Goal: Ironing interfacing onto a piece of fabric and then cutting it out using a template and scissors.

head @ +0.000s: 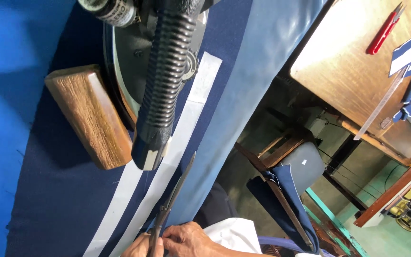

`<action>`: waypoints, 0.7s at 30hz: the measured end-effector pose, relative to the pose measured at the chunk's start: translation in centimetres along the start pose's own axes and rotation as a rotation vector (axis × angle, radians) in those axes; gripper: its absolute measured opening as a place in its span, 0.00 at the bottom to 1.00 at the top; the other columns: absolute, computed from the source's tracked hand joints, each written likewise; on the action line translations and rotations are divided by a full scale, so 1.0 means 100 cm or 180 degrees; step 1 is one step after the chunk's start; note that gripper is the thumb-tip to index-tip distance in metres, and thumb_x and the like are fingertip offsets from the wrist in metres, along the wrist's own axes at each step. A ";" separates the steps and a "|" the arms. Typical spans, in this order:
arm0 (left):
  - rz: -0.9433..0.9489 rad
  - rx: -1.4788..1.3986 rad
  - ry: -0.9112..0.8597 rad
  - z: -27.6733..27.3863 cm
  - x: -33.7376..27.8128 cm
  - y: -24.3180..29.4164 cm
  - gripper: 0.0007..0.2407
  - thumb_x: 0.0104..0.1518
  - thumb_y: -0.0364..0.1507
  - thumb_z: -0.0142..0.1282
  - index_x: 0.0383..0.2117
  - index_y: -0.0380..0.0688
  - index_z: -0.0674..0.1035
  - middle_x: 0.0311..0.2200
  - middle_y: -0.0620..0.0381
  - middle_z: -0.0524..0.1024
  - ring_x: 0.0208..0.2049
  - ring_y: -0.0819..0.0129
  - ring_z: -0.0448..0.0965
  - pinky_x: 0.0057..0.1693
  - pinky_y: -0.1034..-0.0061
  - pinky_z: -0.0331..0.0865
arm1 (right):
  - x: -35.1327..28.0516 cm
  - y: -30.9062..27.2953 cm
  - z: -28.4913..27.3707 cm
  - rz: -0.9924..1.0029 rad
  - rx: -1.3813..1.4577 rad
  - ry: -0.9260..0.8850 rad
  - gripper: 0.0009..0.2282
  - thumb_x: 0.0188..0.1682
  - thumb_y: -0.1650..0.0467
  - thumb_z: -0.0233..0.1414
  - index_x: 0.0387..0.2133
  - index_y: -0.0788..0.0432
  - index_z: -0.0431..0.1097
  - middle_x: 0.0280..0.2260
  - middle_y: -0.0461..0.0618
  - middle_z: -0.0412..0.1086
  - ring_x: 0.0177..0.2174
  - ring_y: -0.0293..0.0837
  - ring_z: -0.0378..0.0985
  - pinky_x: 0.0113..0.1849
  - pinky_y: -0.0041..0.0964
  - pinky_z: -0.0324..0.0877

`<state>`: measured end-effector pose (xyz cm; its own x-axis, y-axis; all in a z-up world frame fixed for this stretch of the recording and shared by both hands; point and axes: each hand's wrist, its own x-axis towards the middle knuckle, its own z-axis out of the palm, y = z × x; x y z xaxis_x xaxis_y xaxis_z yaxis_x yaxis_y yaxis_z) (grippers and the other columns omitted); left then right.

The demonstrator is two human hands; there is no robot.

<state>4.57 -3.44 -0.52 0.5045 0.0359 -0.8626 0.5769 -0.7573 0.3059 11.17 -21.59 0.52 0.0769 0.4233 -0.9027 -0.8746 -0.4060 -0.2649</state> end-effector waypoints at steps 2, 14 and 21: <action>0.0122 0.0188 0.0231 0.009 0.000 -0.011 0.12 0.54 0.41 0.57 0.19 0.52 0.85 0.20 0.63 0.84 0.21 0.73 0.84 0.32 0.79 0.76 | 0.002 0.001 0.000 0.0009 -0.0145 -0.0053 0.10 0.58 0.61 0.50 0.42 0.50 0.78 0.34 0.40 0.76 0.32 0.36 0.77 0.34 0.33 0.70; 0.0060 -0.0373 0.0206 -0.018 0.012 0.046 0.12 0.54 0.40 0.53 0.23 0.52 0.87 0.22 0.62 0.85 0.24 0.71 0.86 0.36 0.76 0.76 | 0.000 -0.002 -0.011 -0.0195 0.0156 -0.0216 0.11 0.61 0.62 0.52 0.37 0.55 0.77 0.29 0.42 0.73 0.28 0.38 0.75 0.31 0.31 0.68; 0.0470 -0.0272 0.0588 -0.001 0.017 0.036 0.10 0.54 0.32 0.53 0.23 0.47 0.86 0.20 0.60 0.84 0.23 0.70 0.85 0.34 0.76 0.77 | 0.011 0.023 -0.008 -0.0488 -0.0142 -0.0219 0.13 0.61 0.60 0.51 0.38 0.54 0.77 0.31 0.42 0.75 0.31 0.39 0.78 0.35 0.34 0.71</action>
<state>7.59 -6.03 -0.79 0.6917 0.0535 -0.7202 0.5366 -0.7056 0.4629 9.63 -22.67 -1.30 0.1736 0.5369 -0.8256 -0.8329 -0.3672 -0.4139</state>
